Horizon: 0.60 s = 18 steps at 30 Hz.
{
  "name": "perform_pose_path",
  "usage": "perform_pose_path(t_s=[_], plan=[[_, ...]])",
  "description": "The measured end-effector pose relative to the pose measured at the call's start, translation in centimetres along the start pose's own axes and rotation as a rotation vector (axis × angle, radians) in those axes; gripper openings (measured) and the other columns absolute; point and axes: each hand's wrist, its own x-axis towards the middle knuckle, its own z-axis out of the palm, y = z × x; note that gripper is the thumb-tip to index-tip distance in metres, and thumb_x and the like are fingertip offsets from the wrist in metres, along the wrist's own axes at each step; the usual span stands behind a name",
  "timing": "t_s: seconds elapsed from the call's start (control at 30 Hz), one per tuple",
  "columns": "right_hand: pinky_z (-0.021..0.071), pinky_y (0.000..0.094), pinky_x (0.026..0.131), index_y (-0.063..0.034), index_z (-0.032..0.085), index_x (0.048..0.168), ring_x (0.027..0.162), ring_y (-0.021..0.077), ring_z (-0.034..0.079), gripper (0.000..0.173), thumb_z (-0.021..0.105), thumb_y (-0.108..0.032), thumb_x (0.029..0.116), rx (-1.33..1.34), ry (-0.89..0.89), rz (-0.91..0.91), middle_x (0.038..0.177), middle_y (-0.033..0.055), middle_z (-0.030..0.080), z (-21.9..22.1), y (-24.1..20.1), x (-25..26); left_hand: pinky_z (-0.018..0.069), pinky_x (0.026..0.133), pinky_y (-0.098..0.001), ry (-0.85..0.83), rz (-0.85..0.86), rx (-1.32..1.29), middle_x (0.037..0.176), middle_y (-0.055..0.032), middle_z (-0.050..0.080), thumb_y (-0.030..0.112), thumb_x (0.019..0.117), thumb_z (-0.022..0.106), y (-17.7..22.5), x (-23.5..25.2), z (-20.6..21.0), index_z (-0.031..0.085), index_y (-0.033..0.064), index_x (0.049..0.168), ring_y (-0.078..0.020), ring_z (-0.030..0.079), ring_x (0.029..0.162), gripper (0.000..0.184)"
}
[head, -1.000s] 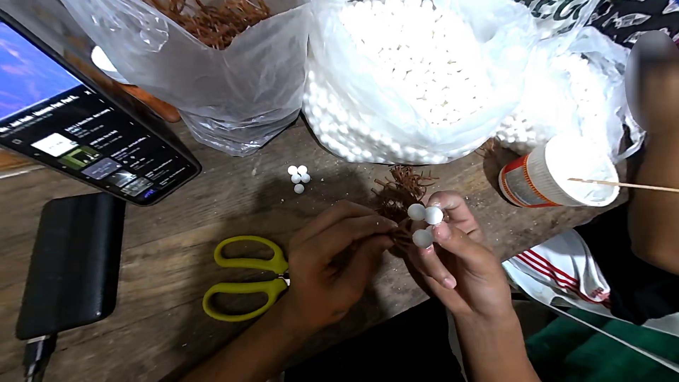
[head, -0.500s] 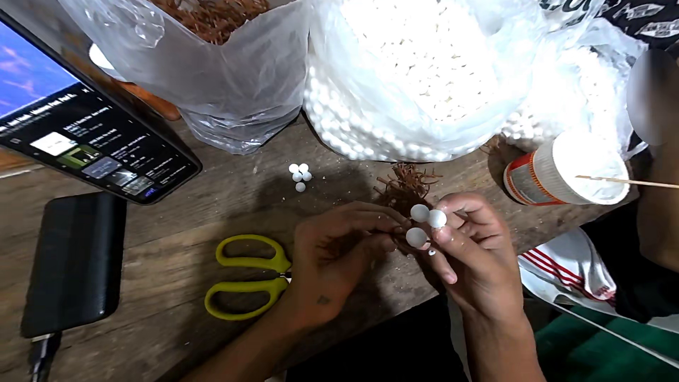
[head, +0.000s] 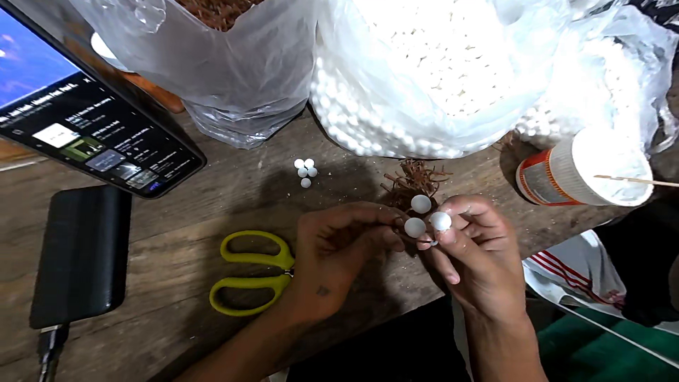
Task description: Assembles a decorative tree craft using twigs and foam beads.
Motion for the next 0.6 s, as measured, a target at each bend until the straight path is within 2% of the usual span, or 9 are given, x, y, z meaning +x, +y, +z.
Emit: perform_pose_path(t_s=[0.23, 0.37, 0.6], plan=[[0.0456, 0.0085, 0.049, -0.0089, 0.066, 0.113, 0.057, -0.0056, 0.059, 0.013, 0.065, -0.010, 0.0998, -0.026, 0.025, -0.009, 0.092, 0.0012, 0.076, 0.4, 0.1, 0.0, 0.0606, 0.071, -0.0201, 0.022, -0.024, -0.018, 0.096, 0.0009, 0.077, 0.005, 0.1008, 0.061, 0.0, 0.1, 0.1, 0.075, 0.0045, 0.105, -0.0041, 0.072, 0.080, 0.015], [0.0469, 0.0083, 0.049, -0.0126, 0.065, 0.111, 0.060, -0.0060, 0.061, 0.014, 0.069, -0.011, 0.0977, -0.209, 0.018, -0.030, 0.090, -0.0060, 0.075, 0.4, -0.7, 0.0, 0.0606, 0.071, -0.0203, 0.029, -0.025, -0.046, 0.096, 0.0005, 0.077, 0.005, 0.1004, 0.061, 0.0, 0.1, 0.0, 0.074, 0.0044, 0.106, -0.0048, 0.072, 0.080, 0.014], [0.0496, 0.0093, 0.052, -0.0141, 0.068, 0.109, 0.062, -0.0062, 0.060, 0.012, 0.069, -0.014, 0.0972, -0.405, 0.018, -0.079, 0.083, -0.0126, 0.070, 0.3, -1.2, -0.3, 0.0594, 0.070, -0.0191, 0.025, -0.020, -0.040, 0.094, 0.0000, 0.077, 0.003, 0.1000, 0.062, 0.1, -0.1, 0.0, 0.074, 0.0035, 0.105, -0.0039, 0.071, 0.080, 0.013]])
